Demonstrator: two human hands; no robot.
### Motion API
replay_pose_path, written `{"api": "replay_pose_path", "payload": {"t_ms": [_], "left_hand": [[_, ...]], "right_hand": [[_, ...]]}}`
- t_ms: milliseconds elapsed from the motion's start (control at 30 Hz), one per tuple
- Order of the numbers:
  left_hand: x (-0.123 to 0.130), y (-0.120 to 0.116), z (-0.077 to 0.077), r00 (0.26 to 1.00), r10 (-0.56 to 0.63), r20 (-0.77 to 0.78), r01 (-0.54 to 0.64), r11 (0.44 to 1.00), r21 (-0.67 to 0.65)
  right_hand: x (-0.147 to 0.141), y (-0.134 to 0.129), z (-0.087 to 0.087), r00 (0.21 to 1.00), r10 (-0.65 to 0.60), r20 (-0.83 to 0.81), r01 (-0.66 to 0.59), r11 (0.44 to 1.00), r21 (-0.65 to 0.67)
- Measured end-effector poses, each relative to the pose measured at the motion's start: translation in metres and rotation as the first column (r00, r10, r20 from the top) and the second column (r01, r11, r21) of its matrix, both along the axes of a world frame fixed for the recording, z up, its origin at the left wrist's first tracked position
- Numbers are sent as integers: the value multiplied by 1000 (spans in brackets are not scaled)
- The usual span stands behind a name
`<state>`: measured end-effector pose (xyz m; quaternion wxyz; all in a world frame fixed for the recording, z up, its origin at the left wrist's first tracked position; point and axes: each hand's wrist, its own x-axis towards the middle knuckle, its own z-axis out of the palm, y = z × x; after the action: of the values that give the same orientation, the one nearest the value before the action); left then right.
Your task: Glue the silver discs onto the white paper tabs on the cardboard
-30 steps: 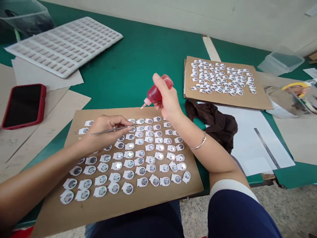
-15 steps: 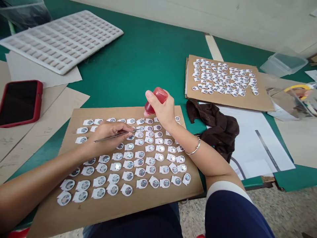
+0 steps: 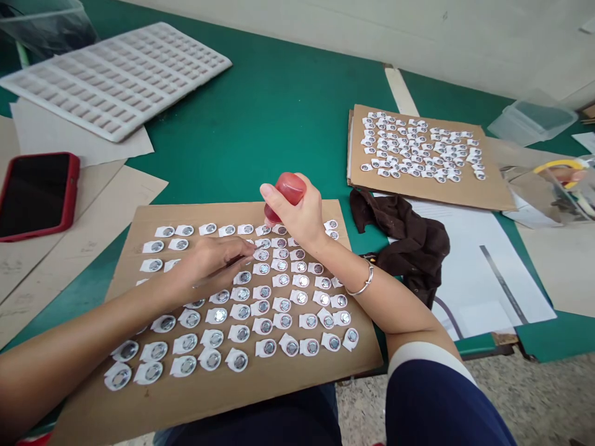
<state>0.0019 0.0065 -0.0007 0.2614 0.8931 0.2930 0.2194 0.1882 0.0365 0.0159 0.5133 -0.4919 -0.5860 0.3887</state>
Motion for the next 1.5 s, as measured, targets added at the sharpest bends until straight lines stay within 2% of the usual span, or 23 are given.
{"api": "replay_pose_path", "payload": {"t_ms": [100,233,400,533,833,1500], "left_hand": [[1,-1,0,996,-47,-73,51,998,45],[6,-10,1,970,-60,-235,102,980,173],[15,-23,3,917,-35,-397,219,877,428],[18,-27,-1,904,-4,-427,244,826,508],[19,-31,-5,902,16,-432,250,795,552],[19,-31,-6,899,5,-438,264,792,550]], "right_hand": [[-1,-1,-5,999,12,37,-13,1000,22],[-4,-3,-11,995,56,83,-56,998,2],[-8,-6,-12,985,67,159,-80,994,75],[-10,-7,-12,975,82,205,-101,991,84],[-11,-6,-16,964,90,250,-128,982,141],[-11,-6,-17,955,36,296,-98,976,195]]}}
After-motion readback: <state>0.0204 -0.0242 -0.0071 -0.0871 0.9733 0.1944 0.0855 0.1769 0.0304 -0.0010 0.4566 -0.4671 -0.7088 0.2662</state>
